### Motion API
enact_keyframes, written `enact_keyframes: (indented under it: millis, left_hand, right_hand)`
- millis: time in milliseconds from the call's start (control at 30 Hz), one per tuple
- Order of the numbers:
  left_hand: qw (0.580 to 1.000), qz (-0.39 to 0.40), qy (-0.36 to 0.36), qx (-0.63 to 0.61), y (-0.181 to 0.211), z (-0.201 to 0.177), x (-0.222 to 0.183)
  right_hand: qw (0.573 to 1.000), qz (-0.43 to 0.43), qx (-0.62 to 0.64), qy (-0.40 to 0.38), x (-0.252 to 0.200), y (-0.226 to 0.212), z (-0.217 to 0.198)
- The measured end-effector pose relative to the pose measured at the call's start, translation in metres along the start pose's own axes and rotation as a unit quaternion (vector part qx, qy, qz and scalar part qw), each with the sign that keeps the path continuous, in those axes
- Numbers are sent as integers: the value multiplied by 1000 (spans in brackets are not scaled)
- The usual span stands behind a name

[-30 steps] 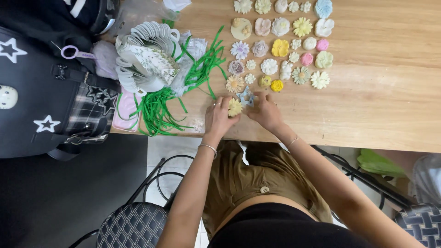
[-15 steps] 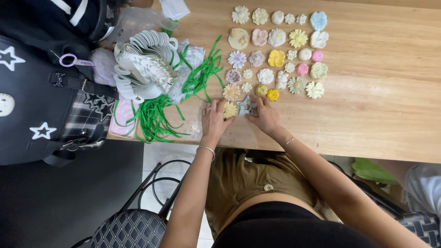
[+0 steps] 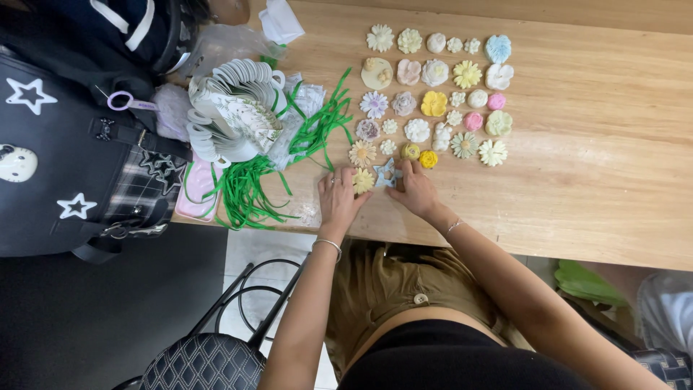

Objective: The person is inspecting and arranging various small decorative candles in a studio.

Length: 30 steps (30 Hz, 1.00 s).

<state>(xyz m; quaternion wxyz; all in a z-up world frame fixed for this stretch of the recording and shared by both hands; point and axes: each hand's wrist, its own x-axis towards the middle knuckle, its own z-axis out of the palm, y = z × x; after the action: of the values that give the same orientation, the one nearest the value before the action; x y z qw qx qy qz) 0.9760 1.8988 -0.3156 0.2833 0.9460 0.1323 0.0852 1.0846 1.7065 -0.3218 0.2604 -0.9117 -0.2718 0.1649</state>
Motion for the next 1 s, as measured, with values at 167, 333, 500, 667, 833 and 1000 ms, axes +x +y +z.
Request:
enact_keyframes:
  millis: [167,333,500,667,833,1000]
  left_hand:
    - [1000,-6,4,4,6,-5,-5]
    - [999,-21,30,-20,22,-26,-18]
    - [989,-55,94,-103,41,-45,-39]
    - [957,-125,144,-218,70,-61,-51]
    - [920,-192,215,-267,94,-69,-56]
    - [882,-238,308,-267,118,-75,-82]
  right_hand:
    - [999,-46,3,2,-5,-2,-8]
    - [994,-87,47,40,-23,7,-8]
    - [994,10,88,67,-32,-4,-36]
    - [979,-55,185,71,-31,-4,-43]
    - [962,-23,272,-1,-36,1,-37]
    - [926,-17,355,-131,-28,-2,-12]
